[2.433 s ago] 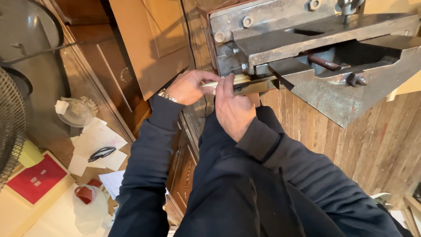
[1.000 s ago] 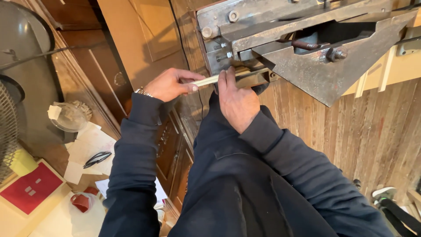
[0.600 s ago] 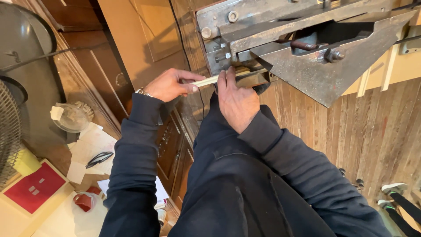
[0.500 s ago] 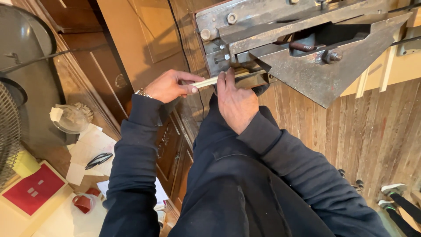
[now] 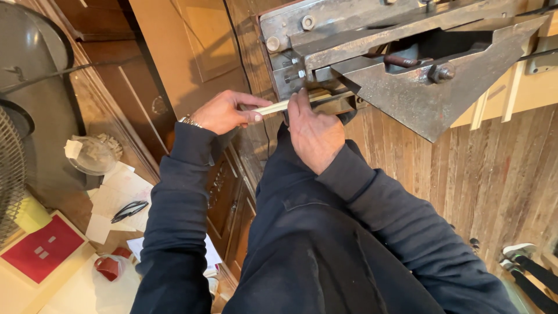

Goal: Measuring, cutting wooden mouldings with a miter saw, and joining corners using an underpinner to construct a picture frame.

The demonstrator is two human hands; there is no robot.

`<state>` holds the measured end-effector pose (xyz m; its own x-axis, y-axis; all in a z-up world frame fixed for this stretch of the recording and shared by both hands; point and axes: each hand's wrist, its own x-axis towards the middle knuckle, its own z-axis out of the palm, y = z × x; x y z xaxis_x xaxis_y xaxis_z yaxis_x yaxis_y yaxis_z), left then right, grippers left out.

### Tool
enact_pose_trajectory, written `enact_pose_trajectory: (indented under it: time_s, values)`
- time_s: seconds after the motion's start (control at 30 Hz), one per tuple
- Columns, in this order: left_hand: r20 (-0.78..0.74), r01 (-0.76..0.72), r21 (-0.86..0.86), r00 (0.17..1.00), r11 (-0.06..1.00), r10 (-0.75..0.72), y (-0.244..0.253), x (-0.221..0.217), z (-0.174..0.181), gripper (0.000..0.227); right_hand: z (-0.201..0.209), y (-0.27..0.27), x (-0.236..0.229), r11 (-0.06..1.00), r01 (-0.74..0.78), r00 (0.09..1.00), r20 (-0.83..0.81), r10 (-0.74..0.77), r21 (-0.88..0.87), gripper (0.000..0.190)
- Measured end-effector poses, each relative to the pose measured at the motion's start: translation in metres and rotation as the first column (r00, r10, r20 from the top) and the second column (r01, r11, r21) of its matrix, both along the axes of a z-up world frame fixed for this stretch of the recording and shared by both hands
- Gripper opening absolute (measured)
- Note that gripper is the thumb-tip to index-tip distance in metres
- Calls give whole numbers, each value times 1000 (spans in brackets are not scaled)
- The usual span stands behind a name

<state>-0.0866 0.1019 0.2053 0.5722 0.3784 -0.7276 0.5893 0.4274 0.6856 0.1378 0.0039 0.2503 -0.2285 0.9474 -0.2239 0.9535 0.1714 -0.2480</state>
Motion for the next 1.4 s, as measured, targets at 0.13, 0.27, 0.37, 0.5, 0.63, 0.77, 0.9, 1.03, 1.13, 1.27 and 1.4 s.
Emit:
enact_pose_trajectory:
  time_s: [0.13, 0.27, 0.37, 0.5, 0.63, 0.77, 0.9, 1.03, 1.13, 1.27, 1.4]
  values:
    - [14, -23, -30, 1000, 999, 23, -1, 0, -2, 37, 1, 1, 0, 1000, 8, 1000, -16, -8, 6, 40]
    - [19, 3, -11, 1000, 1000, -2, 1, 0, -1, 39, 1, 1, 0, 1000, 18, 999, -31, -18, 6, 45]
    - [65, -35, -28, 997, 999, 36, -4, -5, -13, 37, 4, 3, 0, 999, 3, 1000, 9, -3, -50, 48]
    - [9, -14, 8, 1000, 1000, 14, -1, 1, 2, 37, 5, 2, 1, 999, 9, 1000, -6, -9, -39, 50]
    - [-26, 6, 30, 1000, 1000, -5, -1, 3, 3, 37, 9, 3, 3, 995, 6, 999, -36, -10, -104, 63]
    - [102, -78, -7, 992, 997, 78, -5, 6, -7, 39, 8, 3, 8, 996, 9, 999, -31, -12, -92, 65]
    - [64, -65, -7, 996, 998, 66, -2, 16, 0, 38, 9, 5, 18, 986, 9, 1000, -12, -11, -166, 65]
    - [102, -144, -91, 983, 985, 153, -4, 22, -10, 32, 7, 4, 25, 998, 5, 999, -49, -8, -68, 66]
    - [107, -140, -96, 983, 985, 150, -5, 24, -11, 30, 9, 5, 29, 994, 3, 998, -63, -10, -113, 64]
    - [112, -143, -140, 981, 980, 159, -4, 24, -18, 28, 11, 7, 31, 989, 4, 997, -71, -14, -146, 63]
    - [84, -100, -113, 990, 989, 110, -1, 26, -14, 24, 13, 8, 29, 990, 18, 996, -81, -29, -142, 63]
